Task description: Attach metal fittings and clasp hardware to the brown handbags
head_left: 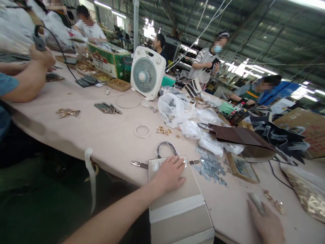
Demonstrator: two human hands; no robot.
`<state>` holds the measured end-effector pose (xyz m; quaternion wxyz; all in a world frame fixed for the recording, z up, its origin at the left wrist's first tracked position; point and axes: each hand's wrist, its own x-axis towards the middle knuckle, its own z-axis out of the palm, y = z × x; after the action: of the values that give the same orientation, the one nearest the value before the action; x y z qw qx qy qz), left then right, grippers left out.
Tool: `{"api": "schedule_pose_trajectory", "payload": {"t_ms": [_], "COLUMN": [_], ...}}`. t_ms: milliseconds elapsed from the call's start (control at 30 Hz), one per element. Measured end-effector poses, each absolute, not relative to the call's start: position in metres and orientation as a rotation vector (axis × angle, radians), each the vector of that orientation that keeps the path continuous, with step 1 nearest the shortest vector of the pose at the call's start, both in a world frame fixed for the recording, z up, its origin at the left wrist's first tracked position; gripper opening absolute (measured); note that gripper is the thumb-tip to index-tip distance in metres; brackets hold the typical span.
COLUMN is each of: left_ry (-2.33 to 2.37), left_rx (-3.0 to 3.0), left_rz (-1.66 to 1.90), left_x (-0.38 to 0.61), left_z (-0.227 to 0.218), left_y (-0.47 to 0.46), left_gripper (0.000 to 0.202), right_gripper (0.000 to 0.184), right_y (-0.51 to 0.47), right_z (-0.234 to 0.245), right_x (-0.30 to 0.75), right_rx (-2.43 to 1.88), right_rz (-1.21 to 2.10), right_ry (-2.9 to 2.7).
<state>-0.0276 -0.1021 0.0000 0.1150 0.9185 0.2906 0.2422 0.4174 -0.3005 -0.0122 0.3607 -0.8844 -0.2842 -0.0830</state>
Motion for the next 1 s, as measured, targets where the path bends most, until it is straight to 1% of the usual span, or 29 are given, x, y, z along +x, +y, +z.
{"api": "schedule_pose_trajectory", "payload": {"t_ms": [100,200,233,300,333,367,433,533,700,900,967,1000], "left_ry": [0.89,0.896,0.893,0.891,0.892,0.895,0.9,0.908,0.907,0.896,0.902,0.908], "left_rx": [2.685,2.675,2.671,2.662,2.656,2.649,2.636,2.621,2.611,2.623,2.623,2.621], "left_rz": [0.721,0.722,0.722,0.723,0.724,0.728,0.742,0.763,0.8,0.785,0.771,0.764], "left_x": [-0.027,-0.026,-0.026,-0.025,-0.024,-0.023,-0.022,-0.019,-0.019,-0.019,-0.019,-0.019], "left_z": [-0.002,-0.002,-0.001,-0.001,0.0,0.0,0.0,-0.002,-0.006,-0.002,-0.002,-0.002], "left_y": [-0.105,-0.105,-0.105,-0.105,-0.105,-0.104,-0.104,-0.104,-0.103,-0.102,-0.102,-0.102], "left_gripper": [0.053,0.052,0.052,0.051,0.051,0.05,0.048,0.047,0.048,0.047,0.047,0.047], "right_gripper": [0.041,0.045,0.047,0.055,0.058,0.056,0.047,0.044,0.041,0.059,0.058,0.054], "right_y": [-0.303,-0.288,-0.279,-0.257,-0.245,-0.232,-0.209,-0.182,-0.16,-0.146,-0.143,-0.141], "right_z": [-0.018,-0.009,-0.005,0.004,0.009,0.013,0.02,0.029,0.035,0.031,0.032,0.033], "right_x": [0.409,0.368,0.349,0.306,0.284,0.263,0.226,0.186,0.158,0.151,0.15,0.151], "right_rx": [-2.406,-2.259,-2.162,-1.8,-1.71,-1.639,-1.339,-1.11,-0.966,-0.902,-0.877,-0.862], "right_rz": [-0.245,-0.175,-0.079,0.301,0.391,0.511,0.871,1.089,1.119,1.06,1.036,1.026], "right_ry": [-0.721,-0.709,-0.672,-0.616,-0.629,-0.651,-0.613,-0.552,-0.541,-0.622,-0.649,-0.65]}}
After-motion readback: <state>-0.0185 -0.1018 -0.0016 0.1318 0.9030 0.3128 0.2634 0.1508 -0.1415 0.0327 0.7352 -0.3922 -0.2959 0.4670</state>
